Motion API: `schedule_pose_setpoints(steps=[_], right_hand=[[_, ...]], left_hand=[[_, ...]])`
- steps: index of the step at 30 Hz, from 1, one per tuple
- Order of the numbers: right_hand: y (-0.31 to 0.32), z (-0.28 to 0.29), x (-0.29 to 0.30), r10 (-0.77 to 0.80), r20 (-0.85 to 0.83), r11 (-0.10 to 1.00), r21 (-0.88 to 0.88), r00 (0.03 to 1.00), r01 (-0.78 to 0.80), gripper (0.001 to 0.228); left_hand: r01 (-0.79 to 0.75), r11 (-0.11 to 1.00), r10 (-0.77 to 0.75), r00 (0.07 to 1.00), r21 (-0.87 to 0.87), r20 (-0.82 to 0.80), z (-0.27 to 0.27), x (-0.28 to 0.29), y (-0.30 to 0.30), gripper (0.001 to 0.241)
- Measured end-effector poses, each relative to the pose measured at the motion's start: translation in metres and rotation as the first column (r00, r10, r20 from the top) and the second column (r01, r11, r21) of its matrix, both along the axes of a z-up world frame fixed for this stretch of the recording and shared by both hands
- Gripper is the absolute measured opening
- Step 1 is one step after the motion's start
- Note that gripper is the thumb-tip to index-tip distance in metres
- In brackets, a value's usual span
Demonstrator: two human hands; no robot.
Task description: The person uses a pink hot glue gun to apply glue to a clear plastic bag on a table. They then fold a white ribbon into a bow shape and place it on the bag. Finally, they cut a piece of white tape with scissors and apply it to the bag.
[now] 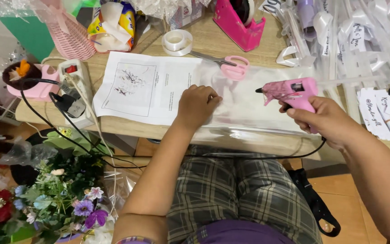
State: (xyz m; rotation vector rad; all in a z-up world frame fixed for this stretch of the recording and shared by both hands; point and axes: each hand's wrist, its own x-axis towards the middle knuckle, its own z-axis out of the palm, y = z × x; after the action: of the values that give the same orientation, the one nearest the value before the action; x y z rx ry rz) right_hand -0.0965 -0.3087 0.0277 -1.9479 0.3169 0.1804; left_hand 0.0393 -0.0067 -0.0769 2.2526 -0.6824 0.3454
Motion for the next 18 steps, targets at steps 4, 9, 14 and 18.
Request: schedule_pose_setpoints(steps=[4, 9, 14, 18], right_hand=[[0.028, 0.014, 0.023, 0.049, -0.107, 0.998, -0.033, 0.993, -0.053, 0.025], [0.049, 0.025, 0.046, 0.056, -0.258, 0.904, -0.398, 0.964, -0.159, 0.033], [0.052, 0.015, 0.056, 0.078, -0.314, 0.828, -0.508, 0.946, -0.236, 0.035], [0.05, 0.007, 0.062, 0.077, -0.326, 0.796, -0.549, 0.942, -0.255, 0.037]], left_hand=[[-0.017, 1.0, 0.018, 0.996, 0.008, -0.083, 0.006, -0.001, 0.0, 0.018], [-0.027, 0.999, 0.029, 0.997, 0.04, -0.065, 0.0, 0.001, -0.001, 0.016], [-0.044, 0.999, 0.044, 0.999, 0.018, -0.003, -0.009, 0.005, -0.002, 0.017], [-0.016, 1.0, 0.016, 1.0, 0.024, -0.015, -0.004, 0.003, -0.001, 0.014]])
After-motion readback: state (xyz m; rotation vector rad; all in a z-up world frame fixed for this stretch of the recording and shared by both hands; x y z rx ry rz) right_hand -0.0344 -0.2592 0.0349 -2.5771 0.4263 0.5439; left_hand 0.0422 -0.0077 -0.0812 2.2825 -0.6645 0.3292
